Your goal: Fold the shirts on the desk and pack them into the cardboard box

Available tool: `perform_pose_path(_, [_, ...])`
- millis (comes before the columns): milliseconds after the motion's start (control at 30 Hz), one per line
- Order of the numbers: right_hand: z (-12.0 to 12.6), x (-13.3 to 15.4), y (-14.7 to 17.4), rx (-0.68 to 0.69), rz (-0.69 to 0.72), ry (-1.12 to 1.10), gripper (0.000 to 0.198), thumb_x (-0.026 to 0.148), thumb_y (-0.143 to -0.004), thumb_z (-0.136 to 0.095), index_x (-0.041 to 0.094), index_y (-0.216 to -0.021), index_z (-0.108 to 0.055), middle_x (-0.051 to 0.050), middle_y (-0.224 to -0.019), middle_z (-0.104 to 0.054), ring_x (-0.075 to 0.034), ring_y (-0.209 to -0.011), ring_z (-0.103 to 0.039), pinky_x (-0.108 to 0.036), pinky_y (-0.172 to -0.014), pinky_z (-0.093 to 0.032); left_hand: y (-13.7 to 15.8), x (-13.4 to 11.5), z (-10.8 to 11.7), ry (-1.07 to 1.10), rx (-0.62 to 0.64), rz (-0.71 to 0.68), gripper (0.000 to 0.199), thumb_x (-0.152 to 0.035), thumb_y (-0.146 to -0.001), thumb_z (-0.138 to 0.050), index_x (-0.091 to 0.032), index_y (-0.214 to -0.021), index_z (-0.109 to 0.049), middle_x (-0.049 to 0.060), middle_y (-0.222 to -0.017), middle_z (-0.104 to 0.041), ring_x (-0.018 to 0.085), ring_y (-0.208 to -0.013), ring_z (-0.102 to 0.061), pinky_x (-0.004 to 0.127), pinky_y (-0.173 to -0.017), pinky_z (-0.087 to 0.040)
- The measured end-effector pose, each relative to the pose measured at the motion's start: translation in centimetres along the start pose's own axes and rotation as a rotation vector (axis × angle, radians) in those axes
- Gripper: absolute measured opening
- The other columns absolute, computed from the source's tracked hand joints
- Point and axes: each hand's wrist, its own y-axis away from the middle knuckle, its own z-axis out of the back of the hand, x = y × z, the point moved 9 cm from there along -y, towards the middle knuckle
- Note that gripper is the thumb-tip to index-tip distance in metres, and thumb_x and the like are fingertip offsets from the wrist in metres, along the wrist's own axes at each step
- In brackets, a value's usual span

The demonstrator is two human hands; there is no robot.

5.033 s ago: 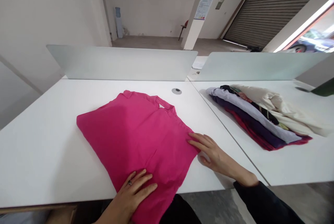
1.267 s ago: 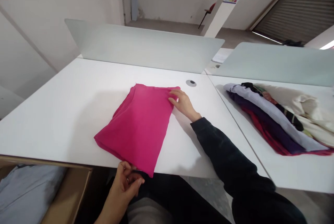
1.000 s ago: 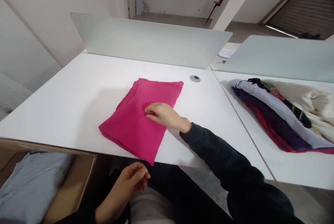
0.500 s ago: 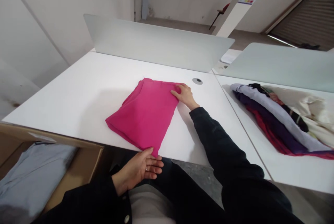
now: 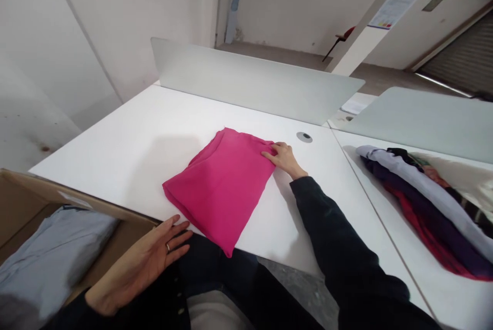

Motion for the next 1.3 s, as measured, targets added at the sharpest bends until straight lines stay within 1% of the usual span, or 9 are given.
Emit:
perform_pose_path(200, [0.3,2.0,2.6,0.207,-0.171,-0.143,0.045,0.044,-0.081,-0.062,0.015,-0.117,-0.06,-0.011,-0.098,-0.07,-0.026,-0.086,-0.066,-0.035,-0.075,-0.051,-0.9,-0.2,-2.8,0.051,0.035,-0.079,0.043,-0.044,-0.083,-0.069,-0.018,-0.117,-0.063,0.012,-0.128,-0.065,0.024,-0.114,-0.064,0.038,-0.099,-0.052])
perform_pose_path(333, [-0.7,4.0,6.0,0.39,-0.143,-0.257,0.052,0.05,-0.079,-0.063,0.018,-0.119,-0.057,-0.011,-0.103,-0.07,-0.026,-0.087,-0.067,-0.034,-0.069,-0.052,-0.6,-0.1,-3.0,0.026,-0.092,-0.035,0.048,-0.033,-0.07,-0.082,-0.016,-0.111,-0.066,0.012,-0.112,-0.073,0.027,-0.102,-0.069,0.036,-0.086,-0.057])
perform_pose_path(533, [0.0,6.2,9.1,0.11,0.153,-0.17,0.05,0.042,-0.074,-0.058,0.02,-0.119,-0.059,-0.017,-0.121,-0.064,-0.036,-0.118,-0.057,-0.051,-0.098,-0.046,0.2,0.6,-1.4,0.023,-0.143,-0.092,0.058,-0.035,-0.058,-0.09,-0.016,-0.108,-0.066,0.012,-0.115,-0.072,0.026,-0.102,-0.069,0.036,-0.093,-0.054])
perform_pose_path(667, [-1.7,5.5,9.8,0.269,-0.077,-0.289,0.06,0.046,-0.069,-0.062,0.024,-0.125,-0.054,-0.013,-0.111,-0.068,-0.034,-0.099,-0.066,-0.047,-0.079,-0.056,0.8,0.0,-0.8,0.014,-0.129,-0.116,0.064,-0.037,-0.059,-0.089,-0.015,-0.113,-0.066,0.014,-0.116,-0.072,0.029,-0.108,-0.067,0.041,-0.098,-0.051])
perform_pose_path(833, [-3.0,8.7,11.6,0.349,-0.286,-0.75,0.069,0.049,-0.067,-0.068,0.026,-0.129,-0.05,-0.016,-0.122,-0.065,-0.033,-0.1,-0.069,-0.042,-0.071,-0.061,3.6,-3.4,1.4,0.037,-0.154,-0.152,0.063,-0.032,-0.059,-0.087,-0.015,-0.116,-0.066,0.012,-0.103,-0.075,0.031,-0.098,-0.071,0.042,-0.091,-0.054])
perform_pose_path(933, [-3.5,12.6,12.4,0.41,-0.388,-0.932,0.071,0.048,-0.066,-0.07,0.025,-0.13,-0.05,-0.017,-0.118,-0.067,-0.034,-0.09,-0.071,-0.043,-0.063,-0.062,7.0,-5.6,4.3,0.026,-0.234,-0.224,0.071,-0.031,-0.058,-0.087,-0.017,-0.123,-0.063,0.011,-0.1,-0.076,0.032,-0.092,-0.072,0.042,-0.081,-0.057])
perform_pose_path(1000, [-3.3,16.7,12.0,0.442,-0.337,-1.011,0.071,0.046,-0.067,-0.072,0.026,-0.132,-0.05,-0.017,-0.118,-0.067,-0.034,-0.091,-0.071,-0.043,-0.064,-0.063,10.0,-6.7,6.8,0.001,-0.332,-0.289,0.075,-0.034,-0.058,-0.086,-0.019,-0.127,-0.061,0.011,-0.099,-0.076,0.032,-0.087,-0.072,0.042,-0.074,-0.059])
perform_pose_path(1133, [-2.6,27.4,11.0,0.558,-0.038,-1.125,0.069,0.044,-0.072,-0.071,0.024,-0.134,-0.05,-0.014,-0.116,-0.069,-0.031,-0.096,-0.07,-0.044,-0.076,-0.061,17.7,-6.8,12.8,0.024,-0.655,-0.389,0.075,-0.031,-0.054,-0.087,-0.024,-0.124,-0.063,0.006,-0.091,-0.077,0.029,-0.072,-0.073,0.036,-0.058,-0.061])
perform_pose_path(1300, [-3.5,40.3,11.9,0.666,0.366,-1.14,0.057,0.03,-0.072,-0.068,0.018,-0.126,-0.055,-0.01,-0.118,-0.068,-0.027,-0.104,-0.066,-0.042,-0.09,-0.054,24.5,-3.3,19.6,0.166,-0.979,-0.381,0.073,-0.019,-0.06,-0.085,-0.032,-0.127,-0.059,-0.001,-0.088,-0.076,0.024,-0.071,-0.073,0.03,-0.053,-0.061])
